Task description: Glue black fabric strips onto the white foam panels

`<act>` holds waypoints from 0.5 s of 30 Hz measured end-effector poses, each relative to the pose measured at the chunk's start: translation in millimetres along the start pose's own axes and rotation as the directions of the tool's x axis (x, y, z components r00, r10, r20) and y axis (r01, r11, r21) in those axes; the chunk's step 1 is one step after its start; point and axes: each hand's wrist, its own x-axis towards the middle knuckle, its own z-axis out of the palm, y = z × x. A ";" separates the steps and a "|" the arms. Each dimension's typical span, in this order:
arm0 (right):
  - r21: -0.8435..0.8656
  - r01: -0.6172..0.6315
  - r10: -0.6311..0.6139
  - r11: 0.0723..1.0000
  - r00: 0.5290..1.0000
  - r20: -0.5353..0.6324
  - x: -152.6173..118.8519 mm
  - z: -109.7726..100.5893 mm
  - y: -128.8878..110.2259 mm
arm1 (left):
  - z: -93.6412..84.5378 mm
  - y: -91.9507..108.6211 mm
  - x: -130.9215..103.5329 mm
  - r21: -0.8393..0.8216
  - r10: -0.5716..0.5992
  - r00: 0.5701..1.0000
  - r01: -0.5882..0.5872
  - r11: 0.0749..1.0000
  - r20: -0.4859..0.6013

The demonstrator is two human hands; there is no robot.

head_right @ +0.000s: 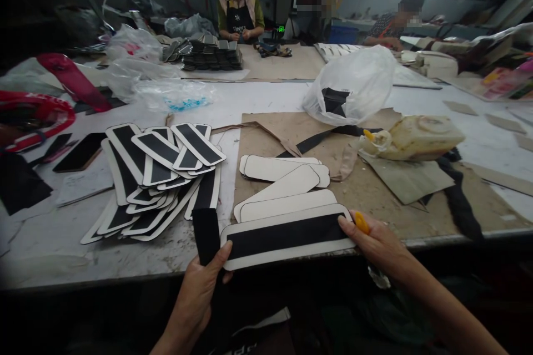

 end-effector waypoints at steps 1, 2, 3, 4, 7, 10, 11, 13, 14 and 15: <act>-0.016 0.011 -0.011 1.000 1.000 0.001 -0.5 1.4 0.9 | -1.1 -2.3 0.6 0.015 0.002 1.000 -0.002 1.000 -0.006; -0.029 0.019 -0.019 0.999 1.000 0.003 -0.8 2.7 1.8 | -2.2 -4.4 1.0 0.030 0.005 1.000 -0.005 1.000 -0.007; -0.036 0.025 -0.025 0.999 1.000 0.009 -1.0 3.9 2.7 | -3.4 -6.2 1.2 0.043 0.006 1.000 -0.006 0.999 -0.009; -0.035 0.030 -0.029 0.999 0.999 0.018 -1.2 5.0 3.5 | -4.4 -7.6 1.2 0.055 0.001 1.000 0.000 0.998 -0.015; -0.006 0.041 -0.041 0.999 0.998 0.048 -1.9 7.0 4.1 | -6.1 -9.7 1.2 0.061 -0.028 0.998 0.031 0.998 -0.047; 0.033 0.039 -0.041 0.999 0.996 0.079 -3.2 7.6 3.6 | -5.6 -10.1 1.2 0.047 -0.027 0.997 0.031 0.998 -0.075; 0.052 0.033 -0.038 0.998 0.995 0.094 -3.9 7.5 3.4 | -5.1 -10.0 1.0 0.045 -0.024 0.996 0.028 0.999 -0.081; 0.112 -0.002 -0.013 0.994 0.992 0.128 -5.8 7.2 2.7 | -3.7 -9.1 -0.1 0.040 -0.019 0.995 0.022 0.999 -0.094; 0.157 -0.030 0.007 0.987 0.989 0.147 -7.0 7.0 2.1 | -2.8 -8.0 -1.0 0.033 -0.017 0.995 0.020 0.999 -0.102; 0.211 -0.061 0.026 0.976 0.986 0.164 -8.2 6.7 1.3 | -1.9 -6.6 -2.2 0.023 -0.017 0.994 0.020 1.000 -0.109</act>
